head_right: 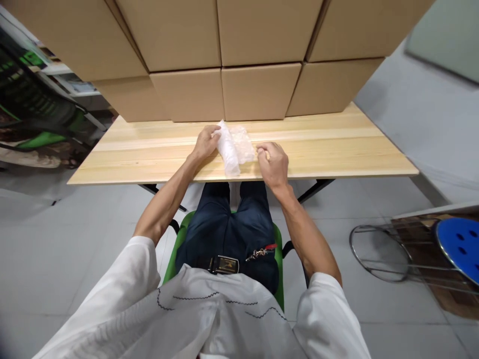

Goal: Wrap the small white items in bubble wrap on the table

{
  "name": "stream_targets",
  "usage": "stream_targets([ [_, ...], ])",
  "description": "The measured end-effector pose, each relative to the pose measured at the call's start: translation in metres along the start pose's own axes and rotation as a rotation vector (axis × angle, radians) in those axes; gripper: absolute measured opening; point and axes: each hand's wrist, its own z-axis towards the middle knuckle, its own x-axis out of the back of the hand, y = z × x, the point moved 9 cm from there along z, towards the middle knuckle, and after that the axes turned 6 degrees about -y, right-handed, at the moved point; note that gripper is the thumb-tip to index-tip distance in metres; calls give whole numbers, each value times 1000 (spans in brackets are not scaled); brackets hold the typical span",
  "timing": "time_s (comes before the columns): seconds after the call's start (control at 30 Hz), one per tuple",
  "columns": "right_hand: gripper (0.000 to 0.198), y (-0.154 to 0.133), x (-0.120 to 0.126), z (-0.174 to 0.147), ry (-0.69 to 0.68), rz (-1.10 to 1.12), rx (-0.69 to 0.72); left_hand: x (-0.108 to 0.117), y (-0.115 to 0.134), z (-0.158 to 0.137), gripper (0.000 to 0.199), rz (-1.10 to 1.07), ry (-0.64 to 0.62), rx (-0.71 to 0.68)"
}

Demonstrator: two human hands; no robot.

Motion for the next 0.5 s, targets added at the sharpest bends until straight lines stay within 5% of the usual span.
stream_targets([
  [0.13,36,-24,-47,23,-262,-92,151,9,15,-24,43,-42,96,19],
  [0.27,41,-51,-95,4,-617,-244,242,-4,21,-37,61,-171,-60,103],
  [0.5,62,-65,-94,-9,-675,-435,231,-13,28,-26,95,-127,-326,17],
])
